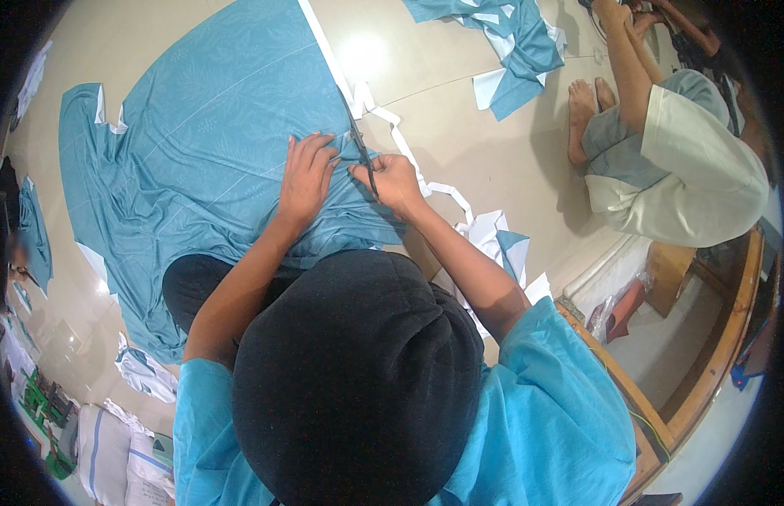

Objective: The person sits on the floor and cuts a large piece of teal fabric using shears, following a white paper pattern placed on top. The person adjusts the fabric and pattern, then cuts along the edges to separate the fabric pieces.

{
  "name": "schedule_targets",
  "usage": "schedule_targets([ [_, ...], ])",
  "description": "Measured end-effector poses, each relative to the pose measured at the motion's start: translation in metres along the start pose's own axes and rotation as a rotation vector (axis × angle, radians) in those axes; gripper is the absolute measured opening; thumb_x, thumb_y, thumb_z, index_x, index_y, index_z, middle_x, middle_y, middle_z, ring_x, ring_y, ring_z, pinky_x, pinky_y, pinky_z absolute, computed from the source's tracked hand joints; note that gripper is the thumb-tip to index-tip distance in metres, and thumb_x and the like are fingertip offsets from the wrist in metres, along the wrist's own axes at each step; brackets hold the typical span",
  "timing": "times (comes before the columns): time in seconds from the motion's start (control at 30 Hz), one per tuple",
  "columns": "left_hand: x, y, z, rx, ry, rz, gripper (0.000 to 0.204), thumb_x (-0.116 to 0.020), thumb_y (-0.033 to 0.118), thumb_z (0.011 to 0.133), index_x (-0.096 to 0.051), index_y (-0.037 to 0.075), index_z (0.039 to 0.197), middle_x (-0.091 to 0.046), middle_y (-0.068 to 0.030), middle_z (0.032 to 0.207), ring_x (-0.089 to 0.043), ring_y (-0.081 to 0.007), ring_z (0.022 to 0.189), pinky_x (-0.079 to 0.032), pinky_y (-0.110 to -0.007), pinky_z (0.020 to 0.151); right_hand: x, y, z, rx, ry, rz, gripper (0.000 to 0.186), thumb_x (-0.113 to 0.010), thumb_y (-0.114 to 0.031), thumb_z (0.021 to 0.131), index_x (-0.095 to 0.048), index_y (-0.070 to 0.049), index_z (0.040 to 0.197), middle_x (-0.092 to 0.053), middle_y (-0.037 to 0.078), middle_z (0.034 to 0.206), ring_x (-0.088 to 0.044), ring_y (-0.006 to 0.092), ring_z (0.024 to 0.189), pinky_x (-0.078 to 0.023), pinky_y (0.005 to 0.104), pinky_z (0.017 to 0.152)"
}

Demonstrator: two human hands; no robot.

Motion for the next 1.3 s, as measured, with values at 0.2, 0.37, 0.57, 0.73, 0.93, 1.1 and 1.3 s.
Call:
schedule_targets([
  [0.2,-0.001,-0.001,0.0,-0.008,0.011,-0.006,0.02,-0.068,0.01,0.1,-0.065,0.011,0.12,-0.06,-0.0076,0.142,-0.051,-0.0319,0.142,-0.03,-0.066,0.126,0.001,0.0,0.0,-0.009,0.011,0.0,0.042,-0.089,-0.032,0.083,-0.062,-0.005,0.066,-0.056,0.003,0.055,-0.05,0.0109,0.045,-0.035,0.0292,0.042],
  [0.37,0.0,0.0,0.0,-0.015,0.013,-0.01,0.02,-0.068,0.01,0.1,-0.065,0.01,0.12,-0.06,-0.008,0.142,-0.052,-0.0322,0.142,-0.03,-0.066,0.126,0.0,-0.001,0.004,-0.003,0.003,-0.006,0.042,-0.089,-0.033,0.082,-0.062,-0.005,0.067,-0.057,0.002,0.057,-0.05,0.011,0.047,-0.036,0.0295,0.043],
  [0.57,0.001,0.0,0.0,-0.012,0.016,-0.019,0.021,-0.068,0.009,0.099,-0.065,0.01,0.12,-0.061,-0.0077,0.142,-0.052,-0.0324,0.141,-0.031,-0.067,0.126,0.0,-0.002,0.006,0.017,0.006,-0.003,0.04,-0.09,-0.031,0.082,-0.064,-0.004,0.068,-0.058,0.002,0.059,-0.051,0.0103,0.049,-0.036,0.029,0.044],
  [0.73,0.0,-0.001,0.0,-0.009,0.006,-0.009,0.022,-0.068,0.009,0.099,-0.065,0.01,0.12,-0.061,-0.0076,0.142,-0.052,-0.0323,0.142,-0.031,-0.067,0.126,0.001,-0.003,0.005,0.02,0.002,-0.004,0.04,-0.09,-0.03,0.082,-0.063,-0.005,0.067,-0.058,0.002,0.058,-0.052,0.0104,0.049,-0.037,0.0291,0.043],
  [0.93,-0.001,-0.001,-0.001,-0.012,0.012,-0.002,0.021,-0.068,0.009,0.1,-0.065,0.01,0.121,-0.06,-0.0074,0.142,-0.051,-0.032,0.142,-0.031,-0.066,0.126,0.0,-0.005,0.004,0.023,0.0,-0.003,0.042,-0.089,-0.028,0.083,-0.059,-0.006,0.064,-0.059,0.004,0.056,-0.053,0.0114,0.045,-0.04,0.0295,0.041],
  [1.1,0.0,-0.001,0.0,-0.012,0.015,-0.011,0.022,-0.068,0.008,0.099,-0.064,0.01,0.121,-0.06,-0.0079,0.141,-0.052,-0.0323,0.142,-0.031,-0.066,0.126,0.0,-0.008,0.003,0.012,-0.02,-0.023,0.04,-0.089,-0.029,0.087,-0.059,-0.008,0.07,-0.057,0.002,0.059,-0.049,0.0084,0.044,-0.035,0.0259,0.039],
  [1.3,0.002,-0.001,-0.001,-0.004,0.029,-0.056,0.023,-0.069,0.007,0.098,-0.063,0.009,0.121,-0.06,-0.0084,0.136,-0.053,-0.0324,0.141,-0.031,-0.066,0.126,-0.001,-0.017,0.012,0.037,-0.036,0.026,0.044,-0.087,-0.034,0.084,-0.06,-0.004,0.065,-0.057,0.004,0.056,-0.052,0.0121,0.045,-0.038,0.0292,0.041],
])
Point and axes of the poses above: each hand's wrist, its own z-axis towards the middle knuckle, its own x-axis out of the back of the hand, y = z × x, the point moved 3 cm from there along z, towards the middle knuckle
